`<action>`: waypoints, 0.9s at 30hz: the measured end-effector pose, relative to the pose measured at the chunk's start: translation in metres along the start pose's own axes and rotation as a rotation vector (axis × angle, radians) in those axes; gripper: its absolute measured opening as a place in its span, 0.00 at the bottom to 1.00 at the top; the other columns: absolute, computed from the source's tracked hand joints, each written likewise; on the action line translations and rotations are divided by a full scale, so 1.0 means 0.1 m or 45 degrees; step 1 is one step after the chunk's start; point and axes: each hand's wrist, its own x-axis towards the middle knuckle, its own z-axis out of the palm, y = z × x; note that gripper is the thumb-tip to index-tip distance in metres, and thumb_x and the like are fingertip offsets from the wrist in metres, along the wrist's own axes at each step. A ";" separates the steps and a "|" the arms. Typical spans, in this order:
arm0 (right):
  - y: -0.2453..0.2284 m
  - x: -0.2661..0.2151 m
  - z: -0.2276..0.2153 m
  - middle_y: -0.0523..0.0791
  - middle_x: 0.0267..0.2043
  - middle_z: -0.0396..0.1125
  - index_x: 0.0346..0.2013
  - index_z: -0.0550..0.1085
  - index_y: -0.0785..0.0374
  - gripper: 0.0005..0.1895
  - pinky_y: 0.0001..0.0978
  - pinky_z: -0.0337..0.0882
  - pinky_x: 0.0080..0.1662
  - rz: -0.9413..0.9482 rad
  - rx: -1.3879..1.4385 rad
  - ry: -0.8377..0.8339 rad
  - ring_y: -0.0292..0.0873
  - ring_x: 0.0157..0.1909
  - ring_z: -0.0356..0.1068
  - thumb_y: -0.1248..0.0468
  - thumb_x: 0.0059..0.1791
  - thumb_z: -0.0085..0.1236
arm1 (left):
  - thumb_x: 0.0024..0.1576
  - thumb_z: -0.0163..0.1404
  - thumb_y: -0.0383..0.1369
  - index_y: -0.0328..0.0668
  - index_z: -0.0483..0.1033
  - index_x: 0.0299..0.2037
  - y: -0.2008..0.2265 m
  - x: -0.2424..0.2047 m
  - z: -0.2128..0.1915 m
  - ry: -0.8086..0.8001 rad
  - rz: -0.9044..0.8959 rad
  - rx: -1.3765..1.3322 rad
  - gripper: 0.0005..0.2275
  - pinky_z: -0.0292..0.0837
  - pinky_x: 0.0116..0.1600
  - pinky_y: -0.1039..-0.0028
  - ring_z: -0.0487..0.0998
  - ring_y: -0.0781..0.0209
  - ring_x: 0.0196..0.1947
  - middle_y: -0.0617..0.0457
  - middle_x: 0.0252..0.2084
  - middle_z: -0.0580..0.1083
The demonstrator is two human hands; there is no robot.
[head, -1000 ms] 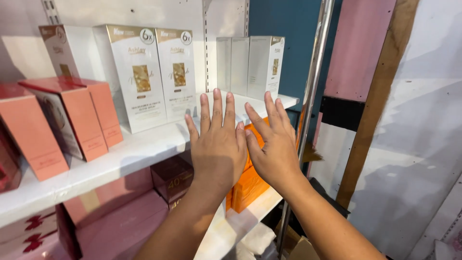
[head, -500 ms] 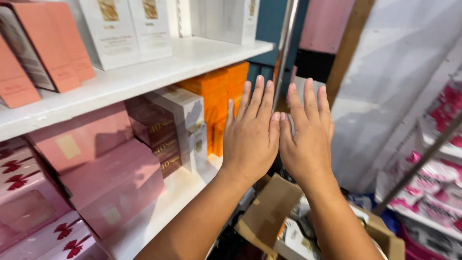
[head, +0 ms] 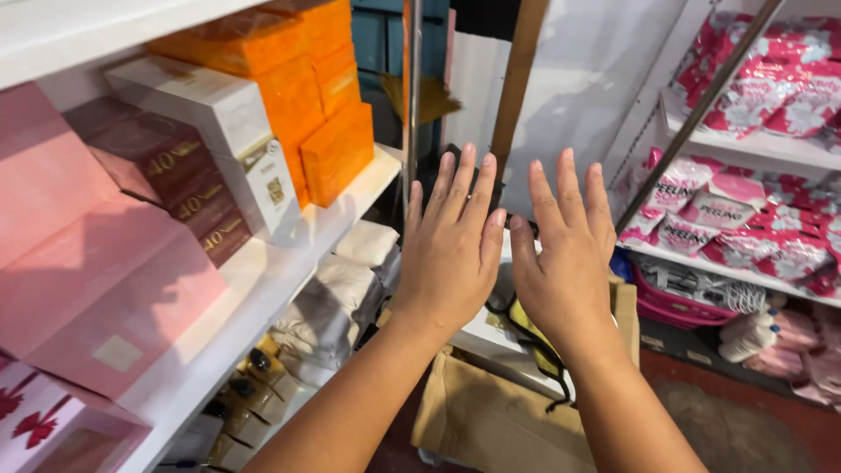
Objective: The person wipes white product boxes with a gray cloth and places them on a white shelf. The person repeatedly takes boxes from a cardboard box, wipes them, and arranges them on the shelf.
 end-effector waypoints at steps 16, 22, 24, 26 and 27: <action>0.74 -0.60 -0.06 0.57 0.77 0.49 0.69 0.66 0.61 0.31 0.61 0.53 0.67 0.073 -0.171 -0.177 0.69 0.75 0.45 0.58 0.52 0.59 | 0.66 0.45 0.38 0.45 0.53 0.75 0.14 -0.43 0.75 -0.280 -0.153 -0.102 0.28 0.47 0.73 0.39 0.52 0.38 0.77 0.42 0.78 0.52; 0.87 -0.76 0.12 0.58 0.77 0.49 0.70 0.65 0.62 0.34 0.61 0.50 0.68 0.134 -0.172 -0.207 0.69 0.75 0.45 0.58 0.50 0.60 | 0.64 0.47 0.37 0.45 0.44 0.77 0.04 -0.50 0.96 -0.340 -0.193 -0.192 0.33 0.50 0.72 0.39 0.51 0.40 0.78 0.43 0.79 0.47; 0.91 -0.83 0.20 0.57 0.77 0.49 0.70 0.64 0.62 0.34 0.61 0.49 0.70 0.146 -0.185 -0.211 0.69 0.76 0.44 0.57 0.51 0.61 | 0.63 0.49 0.36 0.46 0.42 0.77 0.00 -0.55 1.04 -0.402 -0.167 -0.178 0.34 0.49 0.71 0.37 0.50 0.41 0.78 0.44 0.79 0.46; 0.94 -0.92 0.31 0.57 0.78 0.48 0.70 0.64 0.62 0.35 0.61 0.49 0.70 0.184 -0.170 -0.214 0.70 0.76 0.44 0.56 0.51 0.62 | 0.63 0.49 0.36 0.46 0.41 0.77 -0.08 -0.62 1.15 -0.445 -0.164 -0.202 0.35 0.49 0.72 0.37 0.50 0.42 0.78 0.45 0.80 0.45; 0.94 -0.97 0.36 0.57 0.78 0.48 0.70 0.63 0.62 0.36 0.61 0.49 0.70 0.204 -0.150 -0.207 0.70 0.76 0.44 0.55 0.51 0.63 | 0.63 0.48 0.36 0.47 0.40 0.78 -0.12 -0.66 1.20 -0.469 -0.160 -0.217 0.35 0.50 0.72 0.37 0.50 0.44 0.79 0.47 0.80 0.44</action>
